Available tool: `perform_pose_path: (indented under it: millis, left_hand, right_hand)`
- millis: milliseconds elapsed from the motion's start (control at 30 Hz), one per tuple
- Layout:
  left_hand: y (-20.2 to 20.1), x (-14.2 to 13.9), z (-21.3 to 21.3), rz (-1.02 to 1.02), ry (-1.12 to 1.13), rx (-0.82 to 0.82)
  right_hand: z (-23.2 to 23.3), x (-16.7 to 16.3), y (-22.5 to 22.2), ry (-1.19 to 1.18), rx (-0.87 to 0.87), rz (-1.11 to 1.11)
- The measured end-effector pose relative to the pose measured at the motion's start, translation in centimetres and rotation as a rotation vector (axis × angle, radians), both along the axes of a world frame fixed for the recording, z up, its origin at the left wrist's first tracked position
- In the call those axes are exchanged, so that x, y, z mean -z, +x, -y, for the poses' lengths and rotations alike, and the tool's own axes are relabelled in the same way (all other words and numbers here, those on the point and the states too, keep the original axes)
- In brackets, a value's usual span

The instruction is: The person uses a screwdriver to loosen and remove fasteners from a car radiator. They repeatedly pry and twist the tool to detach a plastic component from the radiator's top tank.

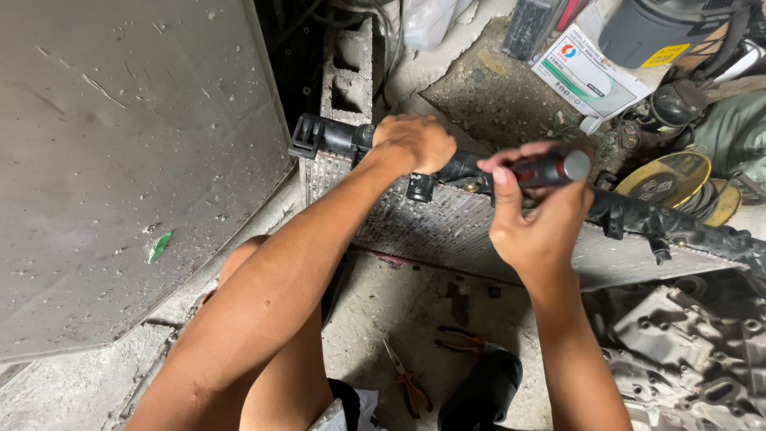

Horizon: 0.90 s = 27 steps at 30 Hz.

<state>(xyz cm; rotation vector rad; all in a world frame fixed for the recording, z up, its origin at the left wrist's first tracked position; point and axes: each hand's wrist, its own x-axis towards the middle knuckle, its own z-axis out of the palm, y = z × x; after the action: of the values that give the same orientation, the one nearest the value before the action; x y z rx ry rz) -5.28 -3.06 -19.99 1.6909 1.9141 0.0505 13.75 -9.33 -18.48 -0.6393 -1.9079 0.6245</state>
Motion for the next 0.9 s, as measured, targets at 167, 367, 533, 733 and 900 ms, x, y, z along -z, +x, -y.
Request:
perform_pose_path:
  millis: [167,367,533,733,900]
  left_hand:
    - [-0.2,-1.2,0.6,0.01,-0.047,0.025]
    - [-1.0,-1.2,0.0,0.016,-0.018,0.015]
    - [-1.1,-1.3,-1.0,0.003,0.024,0.013]
    - [-1.7,-1.7,-1.8,0.021,-0.034,0.003]
    - [-3.0,-1.8,-1.8,0.022,-0.019,0.009]
  right_hand:
    - [0.1,0.9,1.4,-0.072,-0.088,-0.137]
    - [-0.6,0.8,1.8,-0.177,-0.049,-0.201]
    - [0.2,-0.8,0.2,-0.029,-0.019,-0.049]
    - [0.9,-1.7,-2.3,0.109,0.069,0.087]
    - [1.8,0.3,-3.6,0.158,0.013,0.064]
